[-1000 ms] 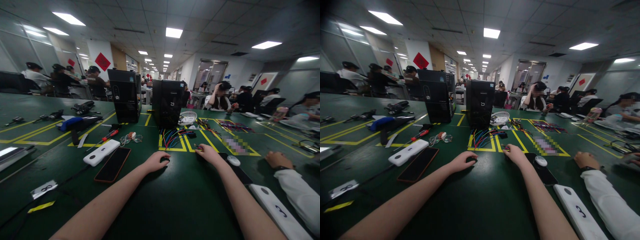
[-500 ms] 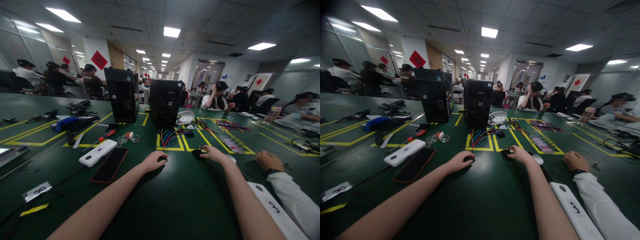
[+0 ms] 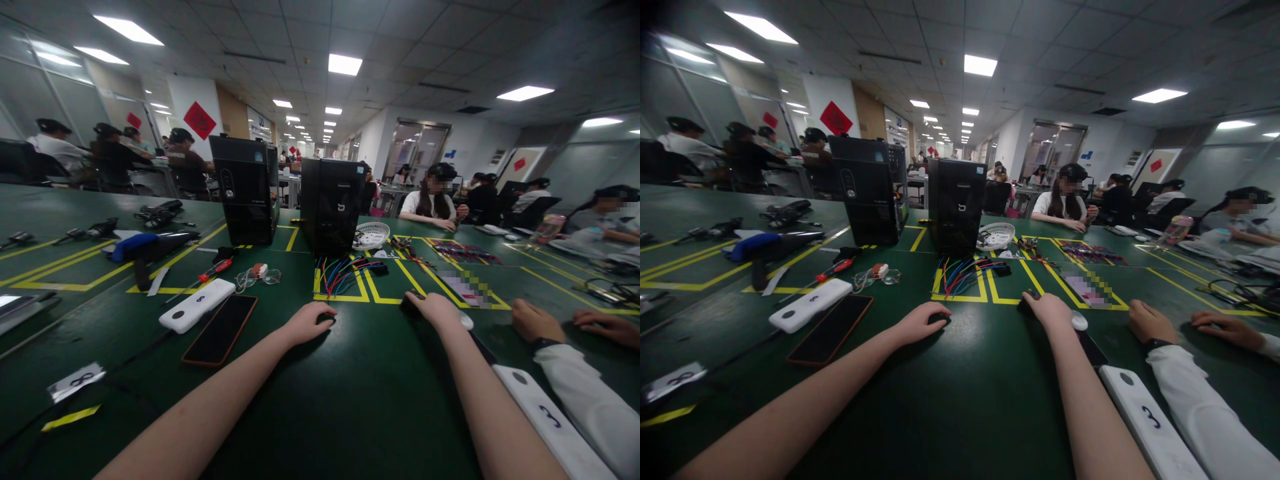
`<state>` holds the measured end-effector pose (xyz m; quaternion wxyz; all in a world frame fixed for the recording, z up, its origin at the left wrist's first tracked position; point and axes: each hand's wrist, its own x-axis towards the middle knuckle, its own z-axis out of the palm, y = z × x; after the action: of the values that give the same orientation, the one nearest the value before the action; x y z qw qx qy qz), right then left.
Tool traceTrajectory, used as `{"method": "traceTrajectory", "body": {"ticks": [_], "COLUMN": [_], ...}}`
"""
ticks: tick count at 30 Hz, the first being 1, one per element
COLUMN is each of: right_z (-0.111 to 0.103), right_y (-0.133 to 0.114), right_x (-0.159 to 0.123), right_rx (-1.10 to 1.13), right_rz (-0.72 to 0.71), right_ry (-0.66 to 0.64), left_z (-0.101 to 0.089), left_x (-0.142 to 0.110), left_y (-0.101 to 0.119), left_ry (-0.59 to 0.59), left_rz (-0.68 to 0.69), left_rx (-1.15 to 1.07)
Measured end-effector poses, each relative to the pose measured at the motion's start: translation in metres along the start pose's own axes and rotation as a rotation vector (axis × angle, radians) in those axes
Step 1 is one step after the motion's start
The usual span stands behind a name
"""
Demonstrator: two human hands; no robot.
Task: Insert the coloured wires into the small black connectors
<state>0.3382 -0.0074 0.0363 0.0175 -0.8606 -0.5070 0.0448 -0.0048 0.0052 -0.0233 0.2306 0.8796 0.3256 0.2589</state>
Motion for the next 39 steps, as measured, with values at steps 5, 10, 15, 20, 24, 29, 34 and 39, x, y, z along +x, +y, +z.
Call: {"method": "traceTrajectory", "body": {"ticks": [5,10,15,20,24,29,34,39], "right_z": [0.003,0.013,0.014,0.007,0.007,0.01,0.012,0.013], "right_y": [0.013,0.01,0.011,0.022,0.022,0.019,0.022,0.021], "right_x": [0.011,0.013,0.013,0.019,0.018,0.016,0.02,0.02], "right_rx": [0.032,0.004,0.085,0.166,0.209,0.289,0.293,0.25], "right_rz": [-0.149,-0.13,-0.017,-0.157,-0.279,-0.33,-0.321,-0.37], "right_ry": [0.007,-0.04,0.052,0.197,0.23,0.131,0.127,0.071], "left_z": [-0.001,-0.002,-0.001,-0.001,0.0,0.0,-0.001,-0.001], "left_x": [0.0,0.0,0.0,0.0,0.0,0.0,0.0,0.0], "left_y": [0.002,0.003,0.003,0.003,0.003,0.003,0.002,0.002], "left_ry": [-0.004,-0.006,-0.002,0.005,0.008,0.01,0.005,0.008], "left_rz": [-0.007,-0.014,-0.01,0.0,-0.009,-0.002,0.003,0.003], "left_rx": [0.001,0.002,0.006,0.006,0.01,0.009,0.006,0.008]}}
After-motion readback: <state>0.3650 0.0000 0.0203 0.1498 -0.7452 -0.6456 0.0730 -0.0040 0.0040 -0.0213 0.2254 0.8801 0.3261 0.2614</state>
